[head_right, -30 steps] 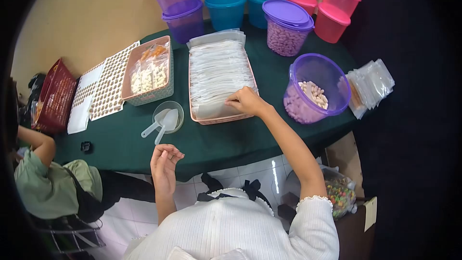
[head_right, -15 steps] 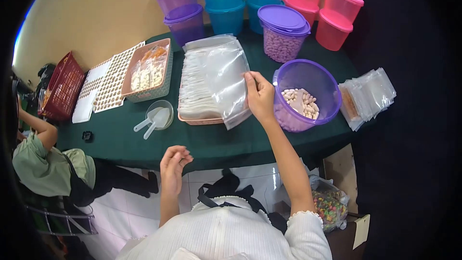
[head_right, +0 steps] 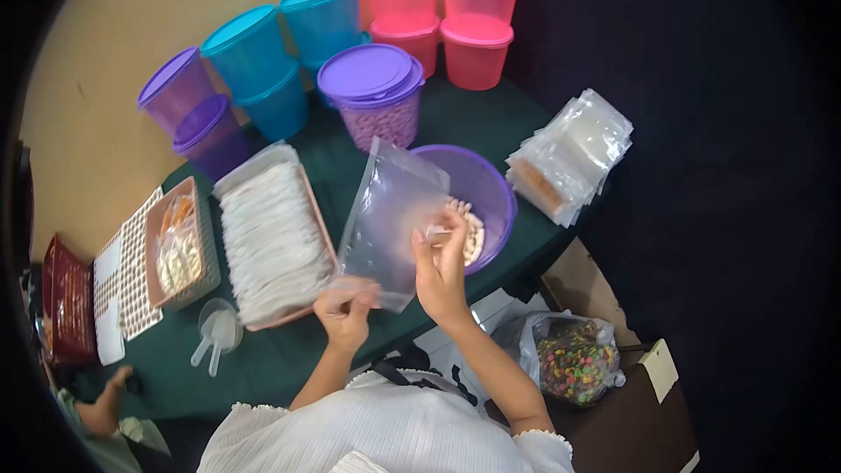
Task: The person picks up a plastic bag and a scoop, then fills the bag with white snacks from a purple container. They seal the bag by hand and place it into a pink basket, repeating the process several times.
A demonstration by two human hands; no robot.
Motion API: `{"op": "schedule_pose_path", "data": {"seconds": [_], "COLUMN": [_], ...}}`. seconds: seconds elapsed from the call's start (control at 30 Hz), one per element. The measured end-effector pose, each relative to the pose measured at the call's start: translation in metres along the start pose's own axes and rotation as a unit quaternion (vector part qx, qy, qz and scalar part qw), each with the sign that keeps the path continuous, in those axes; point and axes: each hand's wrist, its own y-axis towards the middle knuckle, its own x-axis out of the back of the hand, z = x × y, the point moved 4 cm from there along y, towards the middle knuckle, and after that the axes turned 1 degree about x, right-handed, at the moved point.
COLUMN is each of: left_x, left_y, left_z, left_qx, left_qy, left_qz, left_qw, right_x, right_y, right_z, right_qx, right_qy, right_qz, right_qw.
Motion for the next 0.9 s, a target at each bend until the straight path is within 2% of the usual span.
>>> {"op": "schedule_pose_path", "data": {"seconds": [0.03,0.1,0.13,0.17,0.23,0.3,0.4,0.47,0.57,0.63,0.7,0.77,0.83,0.87,0.9], "left_x": [0.004,0.005,0.004,0.005,-0.006,-0.017,-0.024,-0.025,-0.027,-0.035,-0.038,-0.046,-0.060,-0.064,-0.067], "left_y": [0.009,0.029,0.036,0.043,0.054,0.057,0.051,0.047,0.042,0.046,0.043,0.043,0.047,0.046,0.046], "left_z": [0.004,0.004,0.003,0.002,-0.005,-0.009,-0.002,0.003,0.004,-0.005,-0.005,-0.006,-0.010,-0.012,-0.015], "left_qx": [-0.015,-0.048,-0.030,-0.026,-0.065,-0.006,0.091,0.082,0.081,0.135,0.115,0.117,0.116,0.083,0.050], "left_qy": [0.009,0.008,0.020,0.020,0.058,-0.018,-0.119,-0.120,-0.085,-0.047,-0.029,0.084,0.142,0.181,0.221], "left_qz": [-0.017,-0.049,-0.054,-0.055,0.078,0.141,0.143,0.137,0.120,0.111,0.082,0.083,0.049,0.031,0.013], "left_qw": [1.000,0.998,0.998,0.998,0.993,0.990,0.978,0.980,0.986,0.983,0.990,0.986,0.982,0.979,0.974], "right_x": [0.005,0.022,0.021,0.015,-0.005,-0.014,-0.023,-0.028,-0.029,-0.026,-0.022,-0.020,-0.015,-0.013,-0.010], "right_y": [0.006,0.014,0.019,0.021,0.019,0.021,0.030,0.037,0.049,0.057,0.071,0.079,0.082,0.084,0.082], "right_z": [0.002,0.023,0.037,0.056,0.059,0.047,0.026,0.021,0.013,0.006,0.006,0.010,0.011,0.010,0.009], "right_qx": [0.004,0.103,0.160,0.194,0.088,0.064,0.017,-0.022,0.006,-0.024,0.010,0.031,0.043,0.048,0.052], "right_qy": [-0.004,-0.135,-0.190,-0.193,-0.119,-0.114,-0.070,-0.023,0.004,0.044,0.036,0.043,-0.026,-0.025,-0.014], "right_qz": [-0.005,-0.030,0.027,0.129,0.345,0.383,0.466,0.546,0.612,0.654,0.678,0.697,0.660,0.638,0.655], "right_qw": [1.000,0.985,0.968,0.953,0.927,0.915,0.882,0.837,0.791,0.754,0.734,0.715,0.750,0.768,0.753]}}
